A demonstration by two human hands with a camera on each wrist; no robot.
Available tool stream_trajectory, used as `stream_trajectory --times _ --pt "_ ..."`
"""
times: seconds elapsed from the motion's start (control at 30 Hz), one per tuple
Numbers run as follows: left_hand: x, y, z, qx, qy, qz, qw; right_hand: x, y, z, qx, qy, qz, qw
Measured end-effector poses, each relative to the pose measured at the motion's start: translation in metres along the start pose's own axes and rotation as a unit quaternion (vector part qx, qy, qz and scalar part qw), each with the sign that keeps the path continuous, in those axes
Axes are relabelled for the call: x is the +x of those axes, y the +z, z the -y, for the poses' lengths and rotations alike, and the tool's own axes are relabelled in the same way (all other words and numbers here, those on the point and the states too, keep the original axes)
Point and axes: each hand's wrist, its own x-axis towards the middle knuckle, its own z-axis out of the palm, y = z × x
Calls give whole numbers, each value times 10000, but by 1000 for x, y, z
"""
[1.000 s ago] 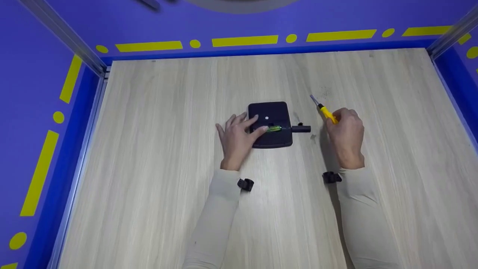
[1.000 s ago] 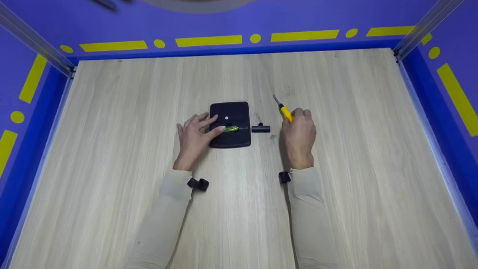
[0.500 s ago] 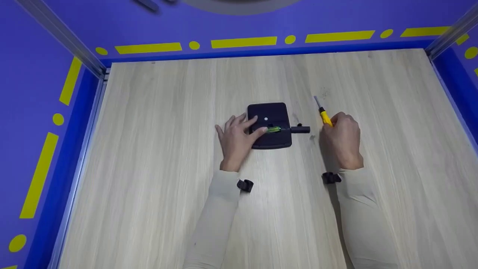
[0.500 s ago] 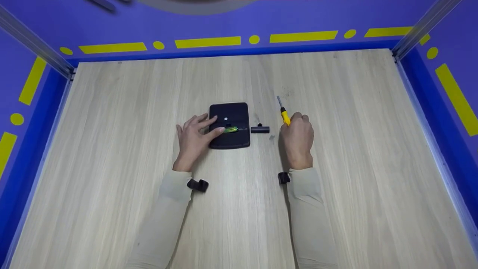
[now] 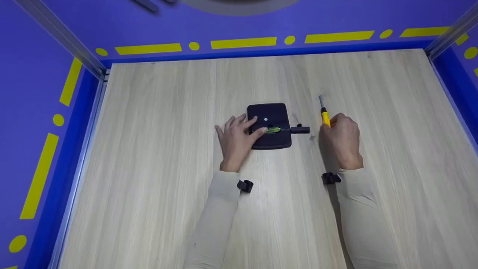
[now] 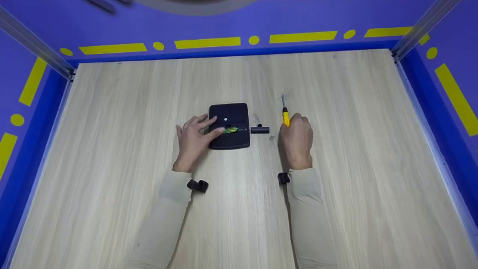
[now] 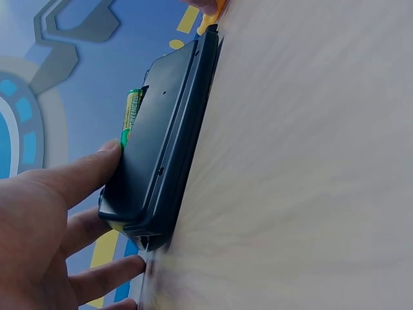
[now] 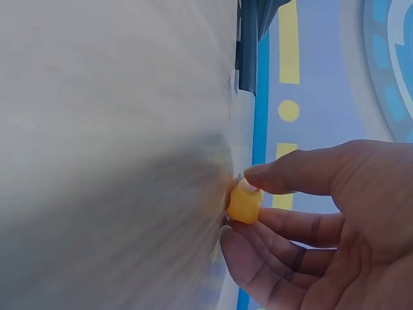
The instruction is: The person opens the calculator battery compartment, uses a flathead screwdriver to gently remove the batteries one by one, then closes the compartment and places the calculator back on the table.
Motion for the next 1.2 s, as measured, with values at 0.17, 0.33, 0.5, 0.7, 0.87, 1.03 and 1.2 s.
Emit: stream_trajectory --times 0.17,0.33,0.5,0.7,0.87,1.03,1.2 --pt "0 -1 0 -61 44 50 10000 -1 -2 8 -52 -27 -362 9993" --pt "1 -4 0 -134 53 21 9999 -3 -2 19 333 -759 -788 9934" --pt "1 -5 0 -104 21 -95 9999 -6 6 29 671 -1491 -597 9847" --pt "1 -6 1 -83 60 30 9999 -14 18 40 618 -1985 -134 9781" --pt "2 -7 4 -44 224 267 9994 -18 26 49 747 -2470 43 9661" --pt "2 -11 6 79 301 537 9981 -21 34 55 908 -2922 354 9514" --pt "2 -14 9 134 392 723 9965 -24 40 60 822 -3161 627 9431"
